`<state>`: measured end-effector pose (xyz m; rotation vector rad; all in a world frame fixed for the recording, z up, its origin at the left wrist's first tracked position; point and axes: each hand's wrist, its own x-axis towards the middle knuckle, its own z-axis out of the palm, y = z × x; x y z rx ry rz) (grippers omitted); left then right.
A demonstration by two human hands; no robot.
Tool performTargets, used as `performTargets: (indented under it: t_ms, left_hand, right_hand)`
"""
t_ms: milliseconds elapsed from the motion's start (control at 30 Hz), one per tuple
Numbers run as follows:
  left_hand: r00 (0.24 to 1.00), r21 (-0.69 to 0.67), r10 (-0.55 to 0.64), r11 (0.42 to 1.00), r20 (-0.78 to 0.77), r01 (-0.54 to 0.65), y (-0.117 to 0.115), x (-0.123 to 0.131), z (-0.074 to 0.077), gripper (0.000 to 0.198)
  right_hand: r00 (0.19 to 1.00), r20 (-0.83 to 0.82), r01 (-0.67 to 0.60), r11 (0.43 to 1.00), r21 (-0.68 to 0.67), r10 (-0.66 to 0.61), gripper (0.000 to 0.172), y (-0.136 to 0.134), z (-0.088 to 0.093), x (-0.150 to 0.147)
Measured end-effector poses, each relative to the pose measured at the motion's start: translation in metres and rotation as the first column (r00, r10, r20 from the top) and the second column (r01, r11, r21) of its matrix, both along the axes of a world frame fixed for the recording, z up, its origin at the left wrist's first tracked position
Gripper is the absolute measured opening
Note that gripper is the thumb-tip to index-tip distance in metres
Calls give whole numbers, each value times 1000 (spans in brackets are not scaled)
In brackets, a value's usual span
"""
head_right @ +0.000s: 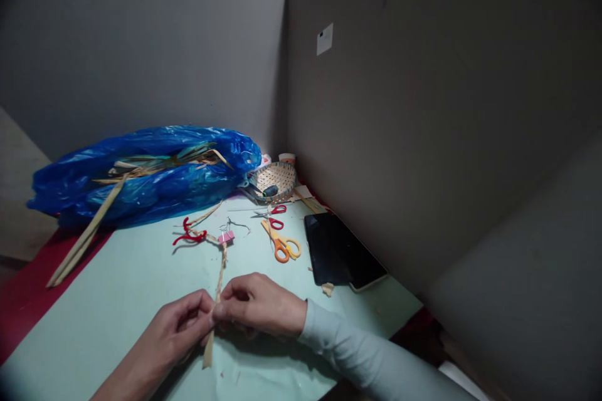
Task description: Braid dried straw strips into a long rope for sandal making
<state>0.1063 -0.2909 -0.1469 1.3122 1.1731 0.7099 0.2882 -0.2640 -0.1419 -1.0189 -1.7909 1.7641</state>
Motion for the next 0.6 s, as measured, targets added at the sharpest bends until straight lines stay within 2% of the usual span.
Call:
performTargets:
  t_ms: [100, 267, 367, 433, 500, 600]
  left_hand:
    - [995, 72, 17, 997, -99, -10, -3, 1, 5, 29]
    - [965, 100, 37, 995, -259, -12, -9, -3, 12, 28]
    - [930, 202, 138, 977, -341, -71, -16, 0, 13, 30]
    - [909, 371, 248, 922, -334, -115, -23, 7, 9, 28]
    - [900, 570, 324, 814, -293, -108, -32, 15, 0, 24]
    - [854, 755, 355, 652, -381, 66, -41, 24, -20, 23]
  right_hand:
    - [990, -5, 142, 984, 106, -142, 19, -1, -4, -6]
    - [974, -78, 211, 977, -17, -212, 14, -6, -4, -9]
    - [965, -122, 232, 973, -12, -232, 18, -8, -5, -10]
    - [962, -116, 244, 970, -25, -245, 19, -7, -6, -11]
    - [961, -124, 237, 968, -85, -246, 21, -6, -7, -11]
    - [956, -180, 200, 965, -171, -230, 22, -5, -5, -9]
